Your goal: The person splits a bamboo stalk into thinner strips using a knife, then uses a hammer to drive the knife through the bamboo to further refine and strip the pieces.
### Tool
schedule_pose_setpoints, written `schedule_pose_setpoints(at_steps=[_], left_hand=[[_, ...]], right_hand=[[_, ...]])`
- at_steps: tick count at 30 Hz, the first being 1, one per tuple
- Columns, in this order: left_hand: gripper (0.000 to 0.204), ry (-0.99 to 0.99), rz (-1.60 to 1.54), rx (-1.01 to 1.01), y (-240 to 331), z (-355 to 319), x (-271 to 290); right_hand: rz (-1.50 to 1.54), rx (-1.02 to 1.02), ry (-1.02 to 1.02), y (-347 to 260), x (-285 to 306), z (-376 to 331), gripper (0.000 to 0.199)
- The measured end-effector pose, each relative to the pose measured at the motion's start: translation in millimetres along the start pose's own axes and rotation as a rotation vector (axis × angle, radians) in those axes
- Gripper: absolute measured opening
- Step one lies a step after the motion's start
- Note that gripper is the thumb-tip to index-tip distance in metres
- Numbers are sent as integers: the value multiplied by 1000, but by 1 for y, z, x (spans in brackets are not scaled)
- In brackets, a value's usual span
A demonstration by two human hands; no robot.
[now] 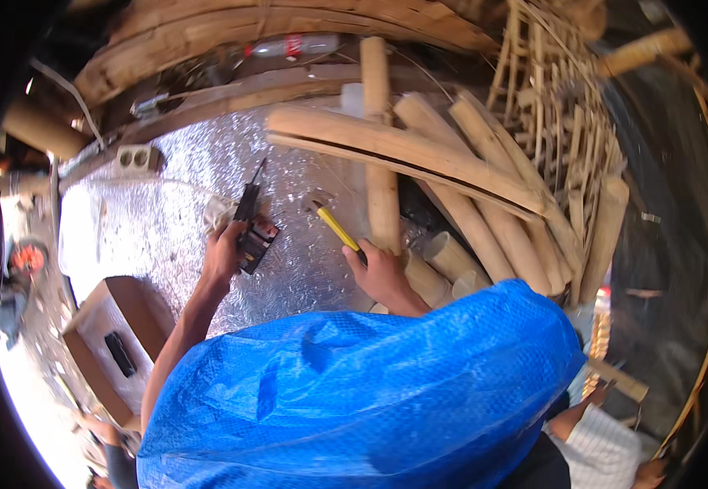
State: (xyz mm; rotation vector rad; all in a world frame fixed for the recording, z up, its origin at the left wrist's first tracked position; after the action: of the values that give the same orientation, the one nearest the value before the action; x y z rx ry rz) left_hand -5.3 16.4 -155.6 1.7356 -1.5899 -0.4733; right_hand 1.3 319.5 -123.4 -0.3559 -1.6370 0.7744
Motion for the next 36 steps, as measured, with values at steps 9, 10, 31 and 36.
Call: schedule_pose_setpoints(at_steps=[9,10,31,36], left_hand=[[39,85,-17,30,8,-35,2],[39,110,-25,32,2,-33,11],[21,-421,-245,-597,198,-188,21],[25,-419,-7,-422,251,-231,43]], right_hand=[[803,-317,268,14,21,-23,58],[1090,-513,245,18,10,-29,61],[537,488,681,-161,210,94,64],[257,391,443,-150,152,129,79]])
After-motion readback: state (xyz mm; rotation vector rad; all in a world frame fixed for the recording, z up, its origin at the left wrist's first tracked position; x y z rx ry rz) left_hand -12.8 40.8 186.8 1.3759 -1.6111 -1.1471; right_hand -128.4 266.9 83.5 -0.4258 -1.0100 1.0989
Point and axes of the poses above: each hand's wrist, its own z-axis towards the middle knuckle, its own x-axis out of the back of the hand, y = z × x, the point moved 9 cm from there along z, towards the middle knuckle, and after that the axes turned 9 degrees about x, right-handed, at the moved point
